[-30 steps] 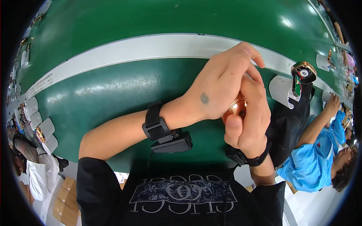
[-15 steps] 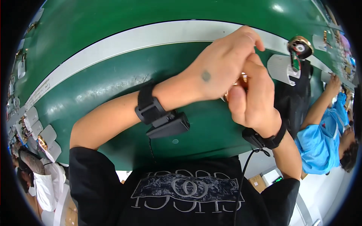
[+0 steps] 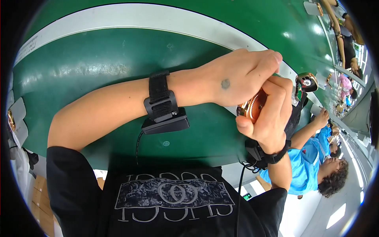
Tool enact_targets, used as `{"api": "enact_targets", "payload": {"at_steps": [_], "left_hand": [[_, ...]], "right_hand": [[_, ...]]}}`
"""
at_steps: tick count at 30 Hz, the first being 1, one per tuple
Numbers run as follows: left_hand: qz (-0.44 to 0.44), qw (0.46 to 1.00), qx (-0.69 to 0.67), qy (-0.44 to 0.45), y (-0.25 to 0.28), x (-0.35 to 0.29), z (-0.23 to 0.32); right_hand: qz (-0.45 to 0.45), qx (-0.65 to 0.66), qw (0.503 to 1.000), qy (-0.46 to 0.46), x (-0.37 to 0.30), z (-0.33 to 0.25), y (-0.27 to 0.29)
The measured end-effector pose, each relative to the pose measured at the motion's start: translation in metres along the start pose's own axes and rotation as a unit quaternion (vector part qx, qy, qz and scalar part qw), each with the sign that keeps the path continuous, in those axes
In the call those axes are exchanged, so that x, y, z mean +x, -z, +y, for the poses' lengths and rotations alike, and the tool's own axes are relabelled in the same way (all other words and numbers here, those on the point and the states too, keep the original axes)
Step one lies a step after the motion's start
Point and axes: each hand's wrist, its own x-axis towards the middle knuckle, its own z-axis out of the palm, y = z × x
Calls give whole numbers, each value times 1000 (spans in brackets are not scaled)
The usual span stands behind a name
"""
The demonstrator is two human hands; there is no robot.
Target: The person assembles a humidifier by hand, fitting a gold-colored cap onto a white plastic housing. They press the components together firmly and place the completed unit onto the green assembly line before repeating the process.
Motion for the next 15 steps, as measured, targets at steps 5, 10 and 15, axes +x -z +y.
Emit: {"api": "enact_targets", "payload": {"at_steps": [5, 10, 15], "left_hand": [[-3, 999, 32, 0, -3, 2, 0], [-10, 999, 33, 2, -3, 1, 1], [36, 995, 53, -71, -9, 5, -6]], "right_hand": [[4, -28, 1000, 12, 1, -2, 3], [-3, -54, 998, 16, 1, -2, 6], [-20, -66, 997, 31, 8, 3, 9]]}}
